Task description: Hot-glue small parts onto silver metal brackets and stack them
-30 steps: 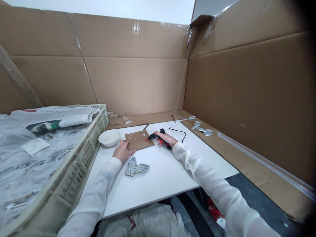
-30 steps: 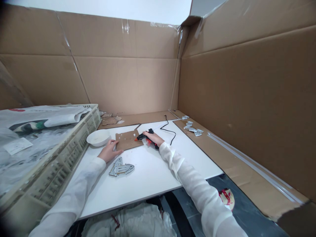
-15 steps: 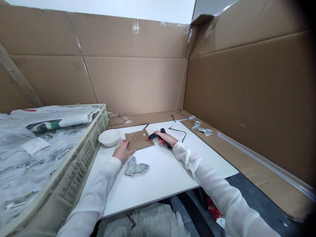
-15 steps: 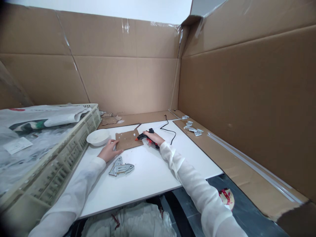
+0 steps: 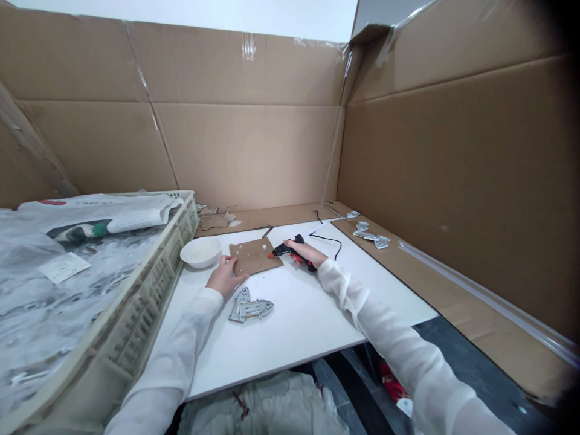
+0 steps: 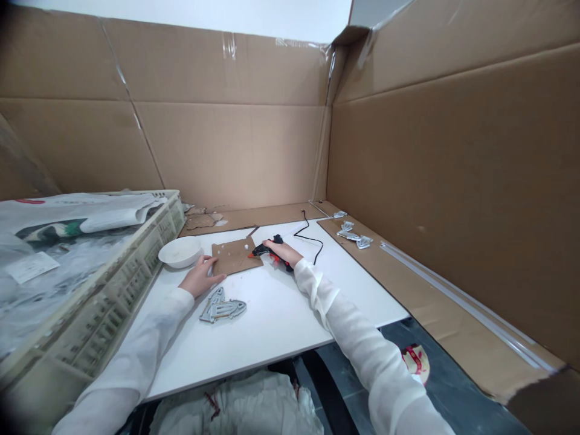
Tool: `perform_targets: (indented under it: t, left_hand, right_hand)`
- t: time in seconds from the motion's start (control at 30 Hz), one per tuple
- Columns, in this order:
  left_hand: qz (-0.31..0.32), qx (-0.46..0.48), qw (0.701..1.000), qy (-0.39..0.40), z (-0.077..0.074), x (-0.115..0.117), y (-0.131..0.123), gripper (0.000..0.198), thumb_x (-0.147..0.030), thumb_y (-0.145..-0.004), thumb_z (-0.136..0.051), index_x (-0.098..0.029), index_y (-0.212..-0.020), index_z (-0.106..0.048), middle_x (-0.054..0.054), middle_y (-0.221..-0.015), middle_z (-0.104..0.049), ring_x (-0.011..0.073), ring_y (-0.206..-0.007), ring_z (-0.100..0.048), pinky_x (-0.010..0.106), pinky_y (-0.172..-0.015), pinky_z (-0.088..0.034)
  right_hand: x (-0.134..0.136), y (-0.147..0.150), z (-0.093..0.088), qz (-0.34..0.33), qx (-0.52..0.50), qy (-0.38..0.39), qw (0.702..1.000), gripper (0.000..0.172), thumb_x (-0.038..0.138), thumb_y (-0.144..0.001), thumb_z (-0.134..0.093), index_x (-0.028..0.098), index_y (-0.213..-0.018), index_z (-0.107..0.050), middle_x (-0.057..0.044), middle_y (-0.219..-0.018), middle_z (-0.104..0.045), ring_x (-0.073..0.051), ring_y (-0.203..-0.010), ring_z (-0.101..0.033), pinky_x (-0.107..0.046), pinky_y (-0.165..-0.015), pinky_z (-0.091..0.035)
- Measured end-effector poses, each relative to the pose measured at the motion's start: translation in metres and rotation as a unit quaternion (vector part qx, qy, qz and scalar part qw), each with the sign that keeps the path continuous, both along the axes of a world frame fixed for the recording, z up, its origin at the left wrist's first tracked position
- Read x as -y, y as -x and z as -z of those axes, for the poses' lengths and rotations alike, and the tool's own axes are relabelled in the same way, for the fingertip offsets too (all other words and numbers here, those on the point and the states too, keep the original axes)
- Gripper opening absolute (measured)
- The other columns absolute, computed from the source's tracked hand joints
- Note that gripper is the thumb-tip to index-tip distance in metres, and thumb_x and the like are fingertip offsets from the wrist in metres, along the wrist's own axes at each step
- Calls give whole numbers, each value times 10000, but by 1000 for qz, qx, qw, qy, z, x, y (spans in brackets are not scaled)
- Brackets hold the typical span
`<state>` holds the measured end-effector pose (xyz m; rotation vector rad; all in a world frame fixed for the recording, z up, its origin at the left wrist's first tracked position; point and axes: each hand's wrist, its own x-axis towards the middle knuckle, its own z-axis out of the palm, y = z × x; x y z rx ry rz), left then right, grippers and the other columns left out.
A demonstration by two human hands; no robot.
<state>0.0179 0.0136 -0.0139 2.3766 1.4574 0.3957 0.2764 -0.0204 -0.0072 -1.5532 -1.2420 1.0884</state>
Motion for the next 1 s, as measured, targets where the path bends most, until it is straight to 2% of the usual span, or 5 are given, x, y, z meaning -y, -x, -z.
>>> perform_targets:
  t: [0.3, 0.47, 0.83, 1.0]
  left_hand:
    - [-4, -3, 1000, 2, -1, 1, -1, 637, -467, -697, -532, -117, -1221, -443, 125, -1230, -383, 260, -1010, -533, 312, -883, -398]
    - [-5, -5, 1000, 1, -1, 0, 0, 634, -467, -700, -531, -116, -1220, -444, 126, -1231, -381, 258, -1006, -535, 308, -878, -400]
    - [-4, -4, 1000, -6, -1, 1, 0, 617, -464, -693, -539, -134, -1208, -456, 120, -1219, -398, 255, -1010, -535, 308, -865, -410]
    - [-3, -5, 1000, -3, -2, 2, -1, 634, -467, -698, -530, -118, -1220, -445, 126, -1229, -388, 257, -1035, -521, 306, -882, -402]
  right_hand:
    - [-3, -3, 2, 4, 2, 9, 1000, 352, 495, -789, -490, 164, -674, -524, 43, -429, -447, -64, -310, -408, -184, -312, -318]
    - [1, -2, -2, 12, 17, 13, 1000, 362, 491, -797, -482, 164, -642, -502, 40, -417, -444, -61, -309, -405, -177, -301, -301]
    - [4, -1, -8, 16, 26, 14, 999, 312, 446, -813, -471, 160, -703, -530, 46, -433, -436, -55, -300, -385, -179, -301, -291]
    - [7, -2, -12, 19, 29, 13, 999, 334, 452, -811, -470, 164, -643, -489, 44, -442, -437, -54, -307, -391, -184, -319, -319]
